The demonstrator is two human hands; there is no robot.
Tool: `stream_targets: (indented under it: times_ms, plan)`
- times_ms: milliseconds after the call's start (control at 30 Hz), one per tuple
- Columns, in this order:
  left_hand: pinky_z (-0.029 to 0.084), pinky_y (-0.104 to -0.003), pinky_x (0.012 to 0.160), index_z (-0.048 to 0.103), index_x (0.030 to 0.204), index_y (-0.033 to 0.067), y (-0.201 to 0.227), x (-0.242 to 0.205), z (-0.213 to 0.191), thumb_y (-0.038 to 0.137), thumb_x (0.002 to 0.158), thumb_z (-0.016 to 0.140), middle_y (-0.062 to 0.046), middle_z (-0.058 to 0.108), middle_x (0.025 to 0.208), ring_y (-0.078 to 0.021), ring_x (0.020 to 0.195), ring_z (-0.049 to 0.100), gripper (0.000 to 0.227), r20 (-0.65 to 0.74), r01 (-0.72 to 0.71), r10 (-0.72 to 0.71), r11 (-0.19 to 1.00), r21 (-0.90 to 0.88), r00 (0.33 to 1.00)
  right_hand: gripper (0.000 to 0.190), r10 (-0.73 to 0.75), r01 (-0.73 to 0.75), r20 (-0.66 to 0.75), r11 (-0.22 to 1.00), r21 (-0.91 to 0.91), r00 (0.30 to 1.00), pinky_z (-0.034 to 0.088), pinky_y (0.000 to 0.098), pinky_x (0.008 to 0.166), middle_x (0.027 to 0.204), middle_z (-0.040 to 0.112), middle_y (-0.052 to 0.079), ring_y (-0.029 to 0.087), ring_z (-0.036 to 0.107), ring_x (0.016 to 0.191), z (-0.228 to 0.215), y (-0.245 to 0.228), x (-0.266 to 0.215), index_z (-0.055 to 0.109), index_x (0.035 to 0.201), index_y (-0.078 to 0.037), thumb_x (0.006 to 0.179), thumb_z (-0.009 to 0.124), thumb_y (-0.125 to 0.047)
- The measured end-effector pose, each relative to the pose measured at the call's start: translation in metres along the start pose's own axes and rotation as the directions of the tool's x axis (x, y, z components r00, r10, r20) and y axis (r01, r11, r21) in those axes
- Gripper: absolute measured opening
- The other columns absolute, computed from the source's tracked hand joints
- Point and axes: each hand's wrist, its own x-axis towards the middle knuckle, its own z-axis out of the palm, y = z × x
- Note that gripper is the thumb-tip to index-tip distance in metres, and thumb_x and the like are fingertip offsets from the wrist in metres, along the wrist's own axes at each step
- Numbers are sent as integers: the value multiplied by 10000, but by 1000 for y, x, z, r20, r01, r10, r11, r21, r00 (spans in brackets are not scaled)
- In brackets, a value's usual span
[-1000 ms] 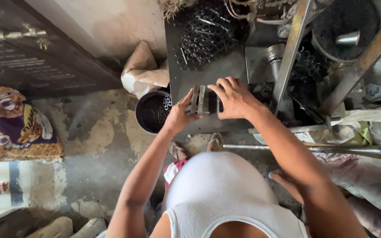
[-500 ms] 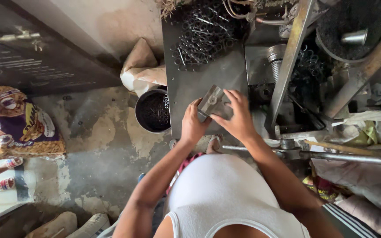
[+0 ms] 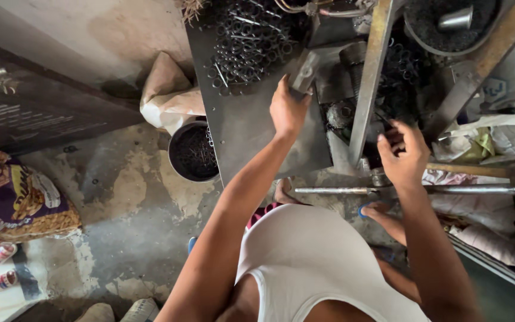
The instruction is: The person operates a manual machine by turning a crank and placing metal rings into a hopper. The person repeatedly cycles the crank to process the rings, which accumulate on a metal tray.
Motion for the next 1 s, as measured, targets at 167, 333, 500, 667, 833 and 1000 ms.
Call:
stream_targets:
  times_ms: [167, 333, 500, 667, 833, 1000]
  plan:
    - [526, -458, 958, 494, 1394, 34, -8, 48, 40, 264, 706, 888, -212, 678, 1209, -404, 1144, 636, 825, 103, -241, 230, 965, 108, 968, 259, -65, 55, -55, 985, -166, 996, 539, 316, 671, 981, 701, 129, 208, 708, 796, 1, -6, 3, 717, 1158, -13, 931, 828, -67]
    - [513, -496, 923, 502, 1283, 70, -6, 110, 72, 349, 698, 905, -169, 702, 1153, -407, 1119, 639, 763, 290, -322, 225, 880, 349, 930, 220, -26, 23, -18, 985, -169, 1000, 546, 351, 709, 1020, 724, 137, 287, 723, 847, -2, -7, 5, 723, 1112, -33, 949, 810, -152]
    - [564, -469, 867, 664, 1215, 90, -4, 127, 75, 307, 837, 757, -189, 759, 1086, -404, 1051, 691, 445, 302, -125, 112, 992, 23, 947, 208, -5, 2, -14, 980, -200, 1000, 537, 362, 704, 991, 720, 147, 318, 712, 848, -3, -5, 8, 720, 1061, -32, 946, 804, -184]
    - [582, -444, 758, 763, 984, 78, 2, 113, 69, 496, 779, 792, -168, 771, 886, -372, 850, 747, 467, 321, -44, 43, 999, -5, 946, 181, 106, -108, -21, 975, -195, 994, 505, 333, 606, 856, 705, 138, 246, 666, 653, -2, -2, 9, 731, 985, -24, 917, 818, -168]
    - [578, -452, 764, 744, 990, 68, 22, 107, 99, 526, 819, 790, -174, 759, 914, -390, 898, 729, 491, 304, -77, 66, 997, 25, 950, 159, 122, -127, -46, 983, -132, 991, 515, 300, 611, 828, 708, 112, 199, 678, 643, 3, -1, 6, 732, 979, -36, 941, 806, -171]
    - [570, -452, 807, 752, 1076, 68, 16, 111, 134, 516, 792, 767, -177, 766, 985, -385, 954, 724, 531, 325, -36, 48, 998, -42, 944, 171, 140, -152, -75, 973, -175, 987, 520, 312, 603, 821, 712, 121, 197, 679, 644, -1, 1, 5, 748, 973, -31, 927, 817, -180]
